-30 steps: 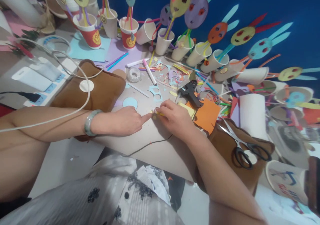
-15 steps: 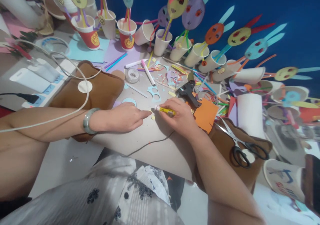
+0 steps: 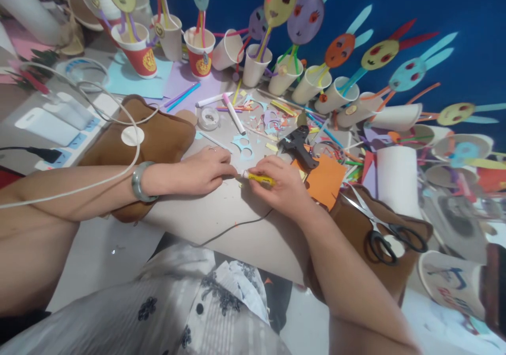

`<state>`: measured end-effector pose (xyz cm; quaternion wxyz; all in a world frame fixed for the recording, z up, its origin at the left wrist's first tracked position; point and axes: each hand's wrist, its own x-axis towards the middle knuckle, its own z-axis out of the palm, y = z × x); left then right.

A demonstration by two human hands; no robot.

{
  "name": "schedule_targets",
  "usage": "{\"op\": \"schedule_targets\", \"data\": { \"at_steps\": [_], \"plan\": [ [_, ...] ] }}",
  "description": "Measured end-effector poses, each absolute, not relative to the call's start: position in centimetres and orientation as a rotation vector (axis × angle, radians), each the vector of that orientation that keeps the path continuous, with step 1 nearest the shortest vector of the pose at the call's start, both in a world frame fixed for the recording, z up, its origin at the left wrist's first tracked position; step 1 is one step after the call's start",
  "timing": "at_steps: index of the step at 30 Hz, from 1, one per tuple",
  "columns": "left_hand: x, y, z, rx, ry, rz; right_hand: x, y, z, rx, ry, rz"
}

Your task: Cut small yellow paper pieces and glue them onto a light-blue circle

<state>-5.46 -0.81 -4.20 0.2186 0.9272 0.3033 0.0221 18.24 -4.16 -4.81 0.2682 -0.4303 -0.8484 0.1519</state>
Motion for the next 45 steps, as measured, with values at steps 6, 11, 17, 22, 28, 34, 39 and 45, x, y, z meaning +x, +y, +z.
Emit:
{"op": "schedule_targets", "data": {
  "at_steps": [6,11,17,22,28,34,39,45],
  "plan": [
    [-5.5,-0.9,-4.5,2.607,0.810,0.060,17.6,-4.6,-5.3,-1.120,-2.327,0.302],
    [-5.4,-1.0,-4.4,2.605,0.818,0.028,17.1,-5.1,-5.8,-1.127,-2.396,0.197],
    [-5.3,-1.1,-4.2,2.616,0.837,0.009,16.9,-5.4,-6.3,-1.139,-2.445,0.111],
    [-5.3,-1.1,-4.4,2.644,0.822,0.027,16.8,-5.5,-6.2,-1.152,-2.475,0.132],
    [-5.4,-1.2,-4.5,2.683,0.818,0.024,17.3,-5.3,-5.4,-1.104,-2.643,0.156],
    [-5.3,-1.3,-4.4,2.688,0.825,0.033,18.2,-5.0,-4.2,-1.145,-2.337,0.233],
    [-5.2,-1.3,-4.3,2.632,0.834,0.029,18.6,-4.6,-3.9,-1.126,-2.333,0.373],
    [-5.2,-1.2,-4.2,2.639,0.827,0.091,18.7,-4.4,-3.9,-1.146,-2.366,0.499]
  ]
}}
